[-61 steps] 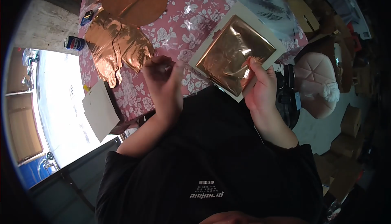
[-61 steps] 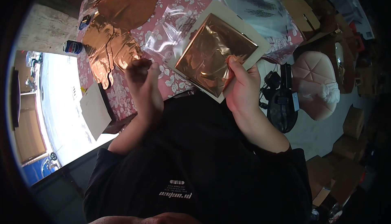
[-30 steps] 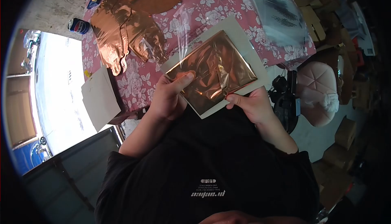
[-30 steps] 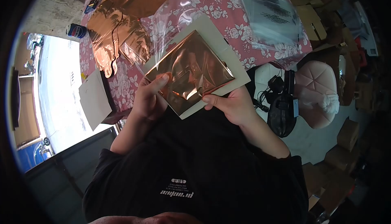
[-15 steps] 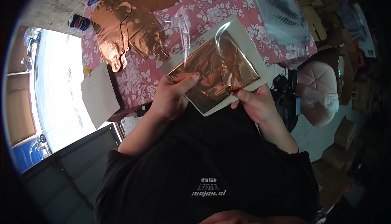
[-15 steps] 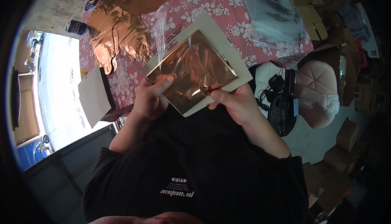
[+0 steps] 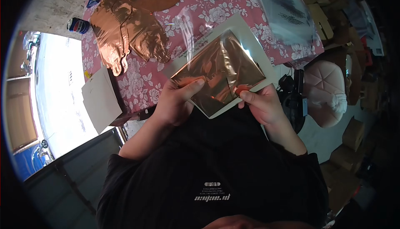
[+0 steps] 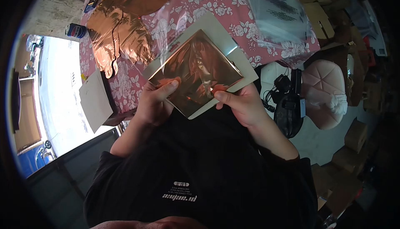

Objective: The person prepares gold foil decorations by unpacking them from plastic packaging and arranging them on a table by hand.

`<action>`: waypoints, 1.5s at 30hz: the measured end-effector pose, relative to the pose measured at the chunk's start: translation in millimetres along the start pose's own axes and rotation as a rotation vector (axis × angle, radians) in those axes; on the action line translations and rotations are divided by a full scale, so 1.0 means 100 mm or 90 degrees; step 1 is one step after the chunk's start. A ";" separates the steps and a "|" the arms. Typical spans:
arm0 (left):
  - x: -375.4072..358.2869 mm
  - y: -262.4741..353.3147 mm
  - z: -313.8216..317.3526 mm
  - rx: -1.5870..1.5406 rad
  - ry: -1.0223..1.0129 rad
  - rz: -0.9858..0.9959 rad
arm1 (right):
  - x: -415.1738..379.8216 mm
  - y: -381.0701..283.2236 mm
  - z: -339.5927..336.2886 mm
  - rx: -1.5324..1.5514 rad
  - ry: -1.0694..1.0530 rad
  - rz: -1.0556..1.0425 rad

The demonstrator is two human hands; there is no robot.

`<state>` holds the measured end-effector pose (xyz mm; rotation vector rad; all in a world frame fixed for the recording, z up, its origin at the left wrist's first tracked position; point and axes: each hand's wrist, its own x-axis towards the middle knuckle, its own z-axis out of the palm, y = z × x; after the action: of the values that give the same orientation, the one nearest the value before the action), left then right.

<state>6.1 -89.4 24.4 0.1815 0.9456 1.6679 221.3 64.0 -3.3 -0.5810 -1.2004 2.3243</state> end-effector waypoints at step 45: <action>0.01 -0.02 -0.04 -0.002 0.004 -0.056 | 0.15 -0.47 -0.23 -0.129 0.141 -0.005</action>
<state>5.3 -90.4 20.1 0.1310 0.9425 1.5894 231.4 111.2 21.0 -0.8766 -1.3351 2.0812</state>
